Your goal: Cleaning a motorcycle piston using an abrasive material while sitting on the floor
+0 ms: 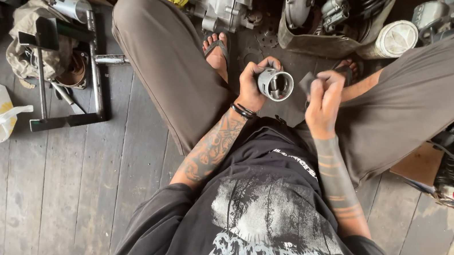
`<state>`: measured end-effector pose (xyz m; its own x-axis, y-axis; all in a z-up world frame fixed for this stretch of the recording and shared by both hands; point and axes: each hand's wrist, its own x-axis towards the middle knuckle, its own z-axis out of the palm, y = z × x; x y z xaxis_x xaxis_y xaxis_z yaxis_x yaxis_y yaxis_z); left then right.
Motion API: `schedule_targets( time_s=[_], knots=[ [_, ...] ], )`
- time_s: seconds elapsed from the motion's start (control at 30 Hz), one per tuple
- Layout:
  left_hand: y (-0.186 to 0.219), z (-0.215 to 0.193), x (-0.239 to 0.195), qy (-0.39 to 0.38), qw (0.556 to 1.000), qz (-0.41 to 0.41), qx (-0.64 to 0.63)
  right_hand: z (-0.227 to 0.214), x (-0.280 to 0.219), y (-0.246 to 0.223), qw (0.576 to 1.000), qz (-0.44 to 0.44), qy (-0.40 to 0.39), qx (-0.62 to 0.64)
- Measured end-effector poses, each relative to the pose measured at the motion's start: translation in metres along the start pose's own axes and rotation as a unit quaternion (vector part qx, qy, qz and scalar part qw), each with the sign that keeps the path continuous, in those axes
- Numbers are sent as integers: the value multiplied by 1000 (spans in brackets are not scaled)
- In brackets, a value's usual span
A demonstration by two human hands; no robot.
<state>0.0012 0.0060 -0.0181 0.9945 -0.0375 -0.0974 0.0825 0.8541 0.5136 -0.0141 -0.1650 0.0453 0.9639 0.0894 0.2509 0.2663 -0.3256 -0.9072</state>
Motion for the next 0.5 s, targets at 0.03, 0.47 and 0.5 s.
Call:
schedule_targets(
  time_s=[0.03,0.47,0.5],
  knots=[
    [-2,-3,5,0,1000,0,-1,5,1,5,1000,0,0,-1],
    [-19,-25,8,4,999,-44,0,6,-1,46,999,-30,-41,2],
    [-22,-33,11,23,998,-64,-9,4,6,56,999,-31,-16,21]
  ],
)
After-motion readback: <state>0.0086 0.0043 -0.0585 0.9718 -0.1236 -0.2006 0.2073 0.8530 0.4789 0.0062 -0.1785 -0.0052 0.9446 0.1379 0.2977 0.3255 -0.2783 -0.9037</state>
